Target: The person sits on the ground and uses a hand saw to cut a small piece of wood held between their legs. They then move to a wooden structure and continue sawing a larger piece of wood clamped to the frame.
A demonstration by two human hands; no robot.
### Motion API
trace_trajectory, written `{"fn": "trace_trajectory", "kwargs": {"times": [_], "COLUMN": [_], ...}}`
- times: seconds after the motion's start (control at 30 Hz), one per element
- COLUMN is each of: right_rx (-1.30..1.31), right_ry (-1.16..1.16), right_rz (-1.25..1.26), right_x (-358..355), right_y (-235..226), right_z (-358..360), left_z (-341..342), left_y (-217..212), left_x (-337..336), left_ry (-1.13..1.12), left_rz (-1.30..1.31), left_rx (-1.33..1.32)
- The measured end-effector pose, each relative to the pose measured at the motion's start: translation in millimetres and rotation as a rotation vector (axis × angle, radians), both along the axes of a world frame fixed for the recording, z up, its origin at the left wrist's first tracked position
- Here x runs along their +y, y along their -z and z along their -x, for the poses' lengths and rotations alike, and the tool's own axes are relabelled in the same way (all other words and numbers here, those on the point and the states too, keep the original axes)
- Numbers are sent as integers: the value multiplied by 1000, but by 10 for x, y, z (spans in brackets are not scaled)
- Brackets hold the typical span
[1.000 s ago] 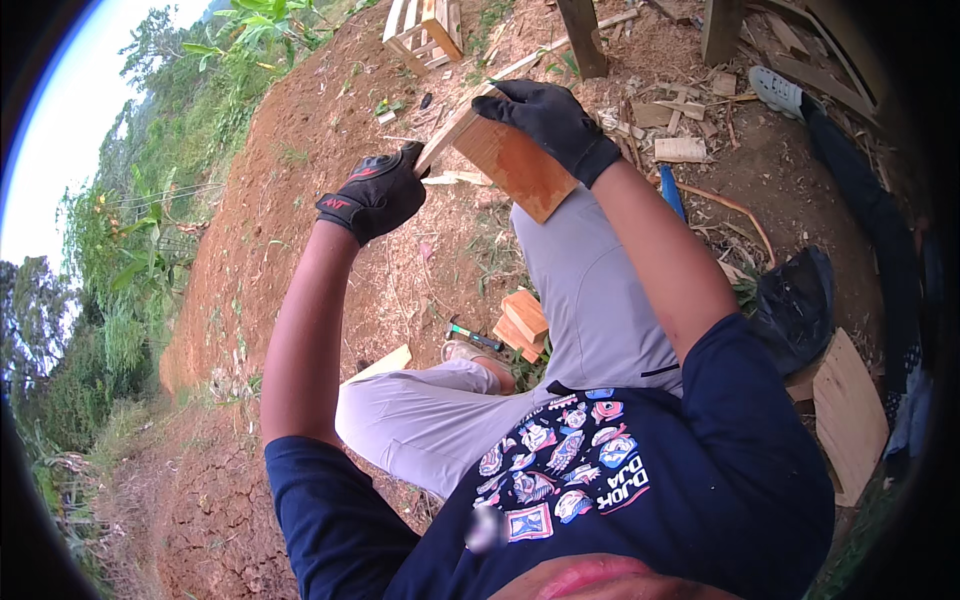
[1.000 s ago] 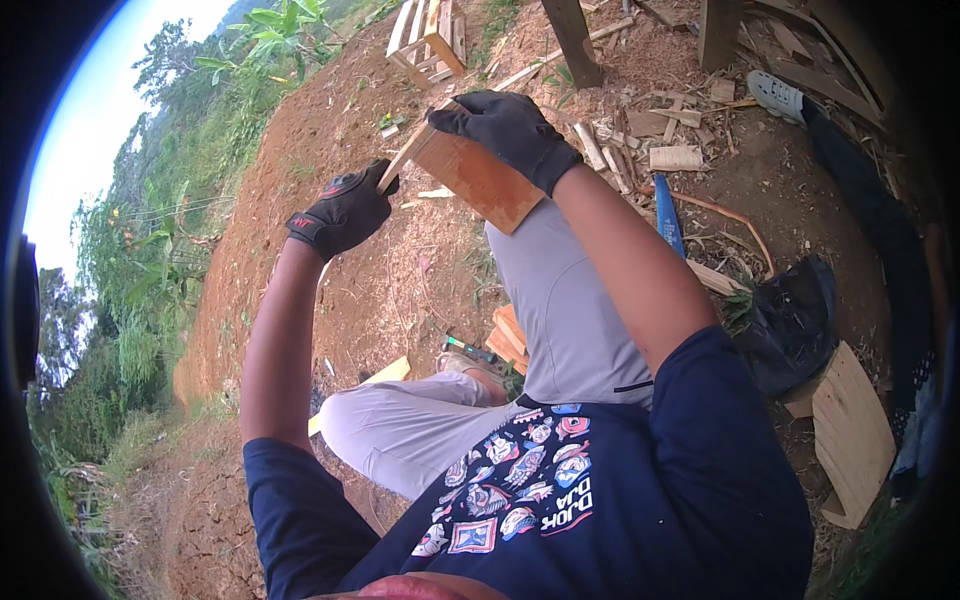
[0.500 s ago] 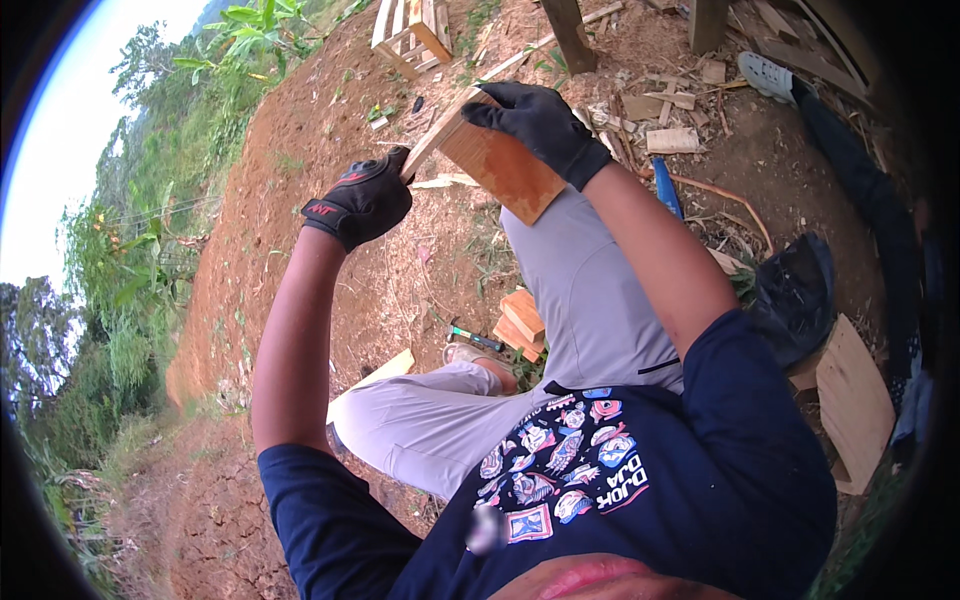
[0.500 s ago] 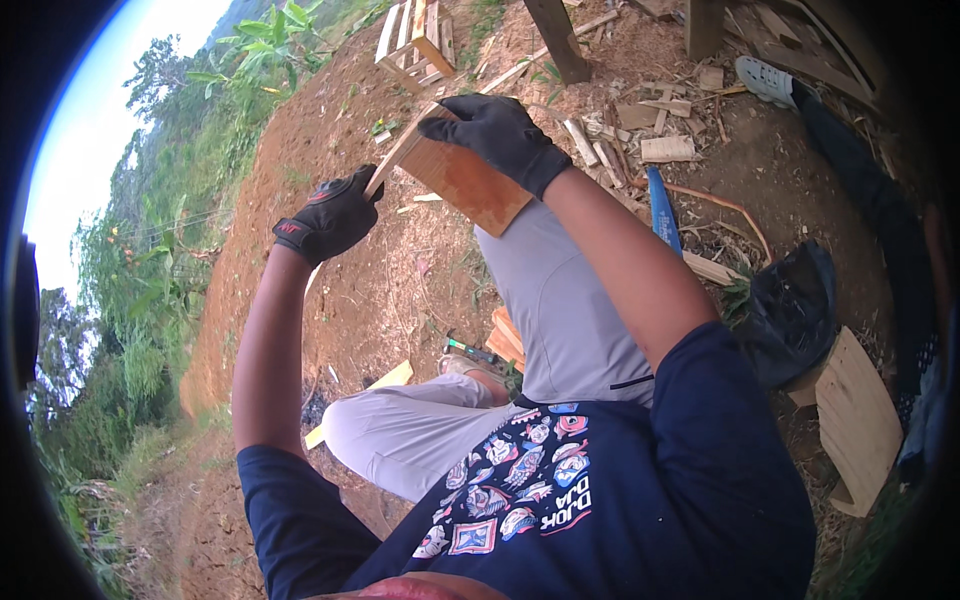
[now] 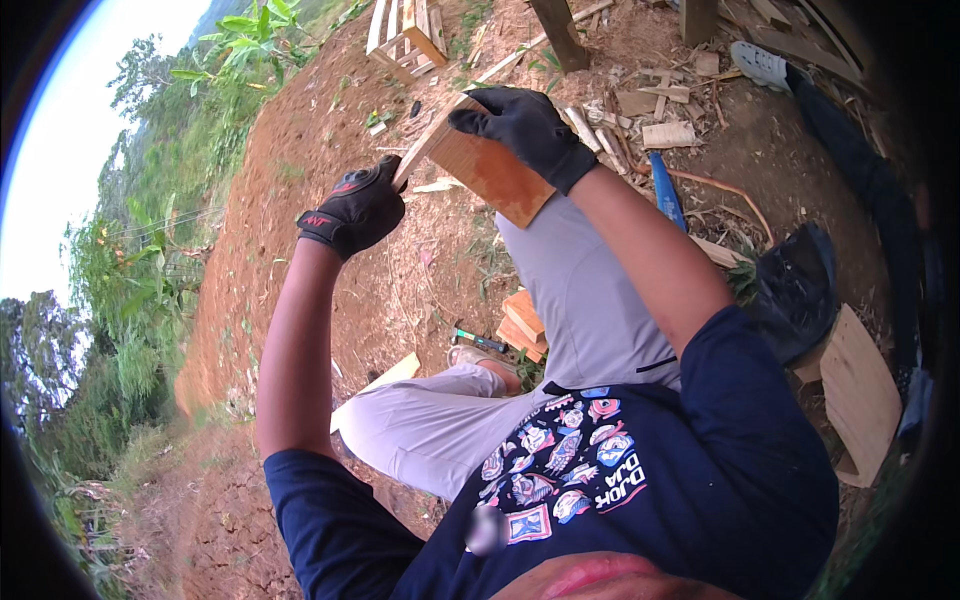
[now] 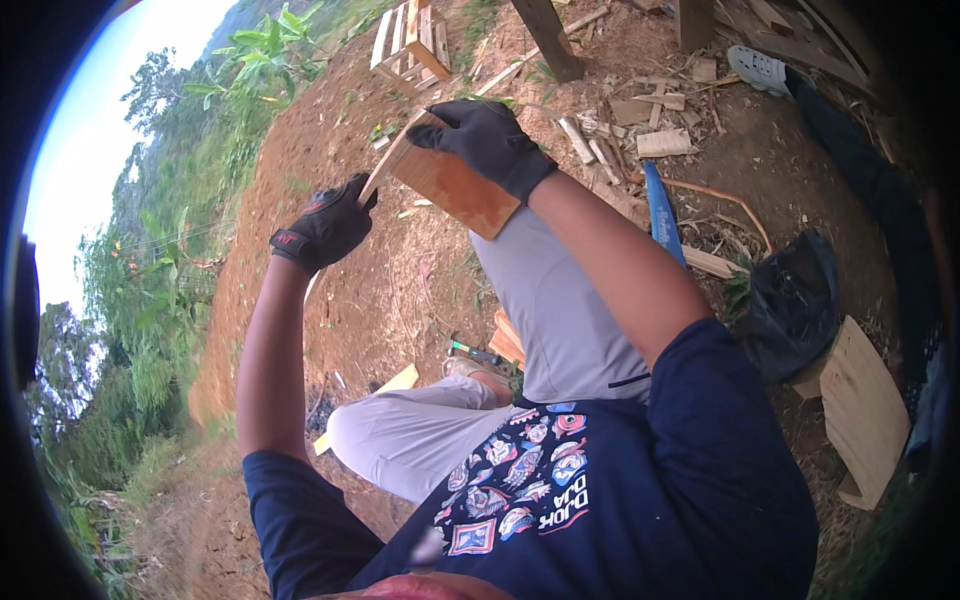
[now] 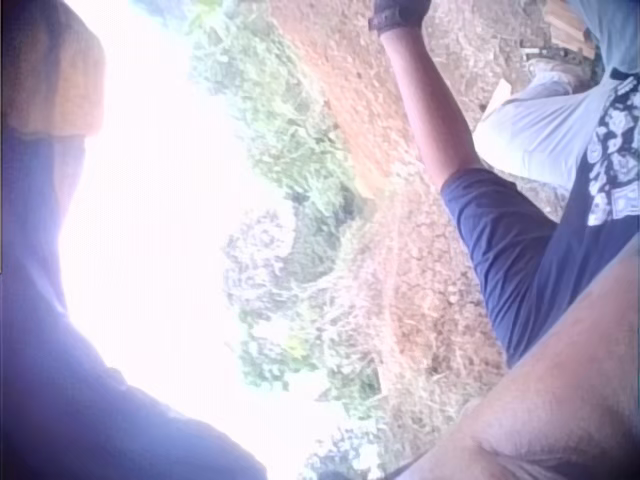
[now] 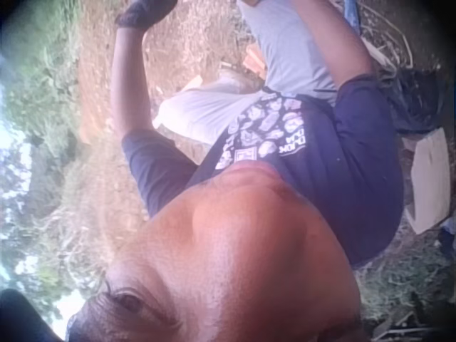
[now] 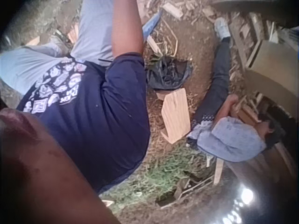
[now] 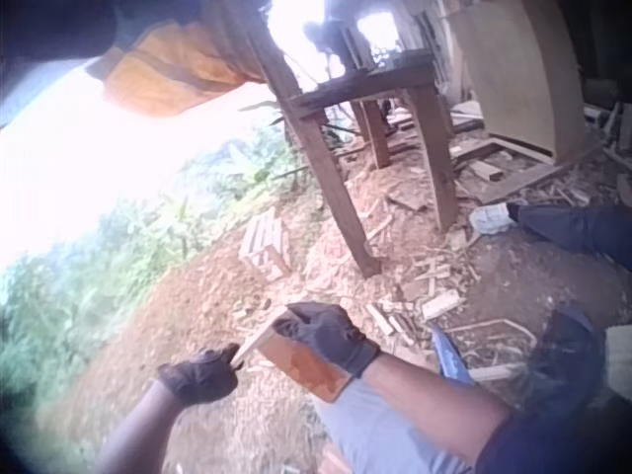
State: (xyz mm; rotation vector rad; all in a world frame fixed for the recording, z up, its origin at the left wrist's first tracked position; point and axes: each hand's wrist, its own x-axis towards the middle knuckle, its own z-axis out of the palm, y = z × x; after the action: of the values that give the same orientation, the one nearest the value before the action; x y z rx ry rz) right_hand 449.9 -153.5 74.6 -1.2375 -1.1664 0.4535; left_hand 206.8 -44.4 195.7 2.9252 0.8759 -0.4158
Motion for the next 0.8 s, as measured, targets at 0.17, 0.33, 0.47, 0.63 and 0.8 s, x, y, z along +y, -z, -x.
{"fn": "trace_trajectory", "kwargs": {"times": [0.17,0.33,0.47,0.63,0.8], "right_rx": [-10,-63,11,-17,-107], "right_ry": [26,173,82,128,170], "right_rz": [11,-38,1,-33,14], "right_x": [28,70,-33,-10,-91], "right_y": [31,104,-4,40,-62], "right_z": [39,119,132,147,176], "left_z": [15,57,79,86,129], "left_y": [0,13,26,27,73], "left_x": [51,60,82,54,86], "left_ry": [12,11,-36,-44,-4], "left_rz": [37,36,39,14,0], "left_rx": [23,23,47,76,130]}}
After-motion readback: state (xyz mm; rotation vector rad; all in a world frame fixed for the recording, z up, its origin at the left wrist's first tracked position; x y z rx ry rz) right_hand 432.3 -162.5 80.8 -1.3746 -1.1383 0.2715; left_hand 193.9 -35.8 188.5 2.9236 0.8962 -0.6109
